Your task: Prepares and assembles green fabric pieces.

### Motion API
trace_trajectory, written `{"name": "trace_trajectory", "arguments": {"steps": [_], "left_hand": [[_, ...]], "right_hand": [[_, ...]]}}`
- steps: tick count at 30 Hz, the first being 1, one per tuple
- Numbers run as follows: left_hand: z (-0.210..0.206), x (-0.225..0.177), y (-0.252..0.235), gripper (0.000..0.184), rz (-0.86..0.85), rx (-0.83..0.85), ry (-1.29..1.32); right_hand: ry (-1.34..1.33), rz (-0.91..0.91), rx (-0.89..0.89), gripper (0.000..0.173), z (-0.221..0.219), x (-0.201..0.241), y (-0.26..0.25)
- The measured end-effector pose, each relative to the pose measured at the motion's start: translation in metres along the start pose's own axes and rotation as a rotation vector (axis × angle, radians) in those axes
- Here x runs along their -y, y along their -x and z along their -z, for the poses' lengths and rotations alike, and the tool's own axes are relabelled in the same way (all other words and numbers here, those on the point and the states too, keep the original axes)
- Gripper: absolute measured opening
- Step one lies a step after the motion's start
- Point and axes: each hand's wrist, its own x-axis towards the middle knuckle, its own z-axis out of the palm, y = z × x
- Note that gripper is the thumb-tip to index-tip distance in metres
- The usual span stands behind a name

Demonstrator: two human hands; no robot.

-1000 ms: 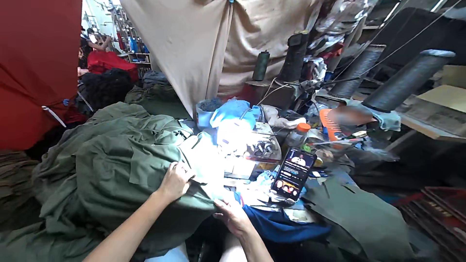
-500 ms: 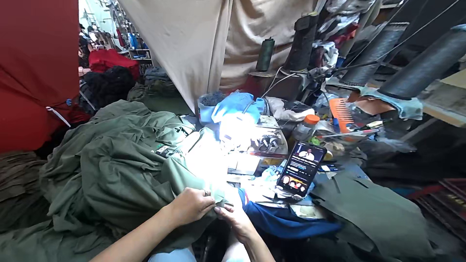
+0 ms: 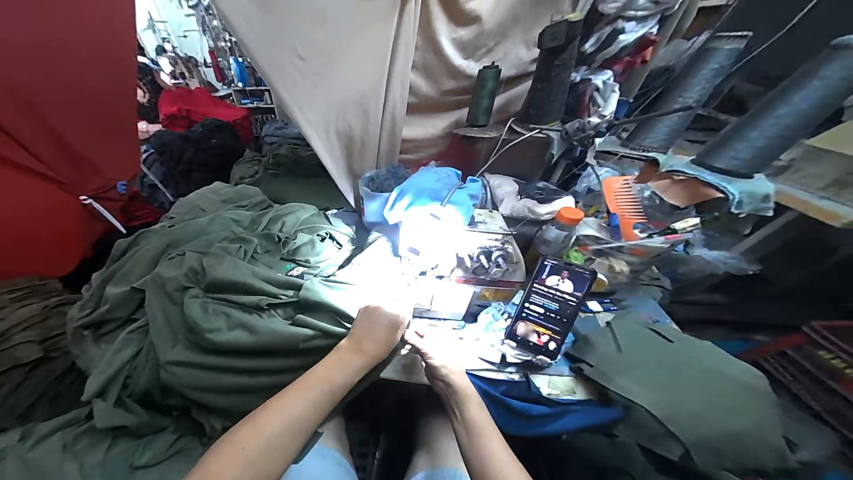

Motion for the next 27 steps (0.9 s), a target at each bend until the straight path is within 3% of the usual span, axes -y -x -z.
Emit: {"name": "trace_trajectory", "arguments": {"steps": [3, 6, 11, 15, 21, 27], "left_hand": [[0.008, -0.006, -0.014, 0.032, 0.109, 0.157, 0.015], [0.008, -0.004, -0.039, 0.033, 0.162, 0.199, -0.01], [0.02, 0.017, -0.074, 0.032, 0.128, 0.249, 0.101], [0.053, 0.019, -0.05, 0.019, 0.105, 0.254, 0.098], [0.022, -0.004, -0.003, 0.026, 0.109, 0.22, 0.091], [0.017, -0.006, -0.04, 0.03, 0.191, 0.221, 0.018]], "right_hand": [[0.034, 0.006, -0.003, 0.02, 0.0, 0.0, -0.002], [0.034, -0.014, -0.055, 0.02, 0.0, 0.006, -0.011], [-0.045, -0.024, -0.08, 0.009, 0.0, 0.016, -0.018], [-0.021, 0.005, -0.011, 0.01, 0.009, 0.011, -0.008], [0.044, 0.074, -0.018, 0.004, 0.011, -0.004, 0.012], [0.113, 0.051, -0.101, 0.016, 0.004, 0.013, -0.007]]}}
